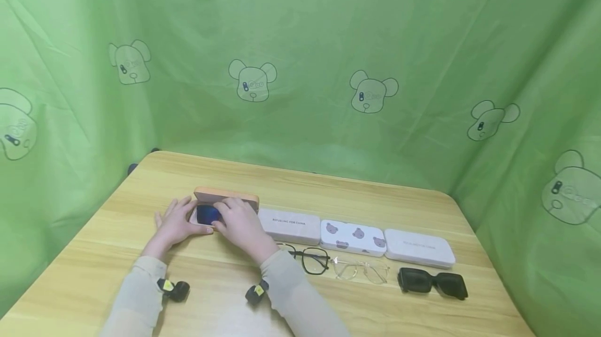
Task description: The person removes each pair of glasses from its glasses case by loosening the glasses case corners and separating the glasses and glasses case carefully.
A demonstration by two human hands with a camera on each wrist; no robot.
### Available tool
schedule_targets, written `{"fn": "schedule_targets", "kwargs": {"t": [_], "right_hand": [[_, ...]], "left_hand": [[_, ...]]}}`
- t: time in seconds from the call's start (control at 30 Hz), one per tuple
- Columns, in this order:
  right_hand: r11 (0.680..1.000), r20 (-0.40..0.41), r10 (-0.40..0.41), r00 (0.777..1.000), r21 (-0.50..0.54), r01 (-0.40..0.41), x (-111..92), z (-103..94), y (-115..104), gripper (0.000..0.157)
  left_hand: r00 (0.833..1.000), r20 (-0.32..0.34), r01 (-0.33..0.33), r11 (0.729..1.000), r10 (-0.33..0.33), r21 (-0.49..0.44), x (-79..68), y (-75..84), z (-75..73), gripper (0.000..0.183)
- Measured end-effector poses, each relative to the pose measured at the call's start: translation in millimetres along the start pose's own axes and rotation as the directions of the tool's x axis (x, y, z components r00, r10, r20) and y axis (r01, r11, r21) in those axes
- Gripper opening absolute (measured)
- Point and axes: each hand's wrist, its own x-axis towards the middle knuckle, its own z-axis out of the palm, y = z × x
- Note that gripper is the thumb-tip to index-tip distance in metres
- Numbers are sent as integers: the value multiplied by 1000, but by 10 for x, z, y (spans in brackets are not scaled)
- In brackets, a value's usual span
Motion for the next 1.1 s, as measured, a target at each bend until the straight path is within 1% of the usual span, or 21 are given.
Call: {"fn": "schedule_targets", "kwargs": {"t": [0.2, 0.47, 0.77, 0.97, 1.1], "right_hand": [[999, 25, 25, 999, -30, -24, -8, 62, -5, 43], [998, 25, 41, 999, -47, -40, -4, 125, 0, 40], [995, 44, 70, 997, -71, -67, -6, 170, 2, 37], [994, 41, 76, 996, -77, -73, 1, 173, -2, 35], [994, 16, 75, 997, -77, -73, 8, 173, -5, 33]], "left_hand": [[1000, 0, 0, 1000, 0, 2, 4, -5, 9, 111], [1000, -3, 0, 1000, 0, 2, 4, -2, 10, 110], [1000, -6, -4, 1000, 4, 0, 15, -7, 16, 109], [1000, -9, -9, 1000, 9, -2, 11, -9, 13, 107], [1000, -9, -7, 1000, 7, -4, 6, -8, 9, 106]]}}
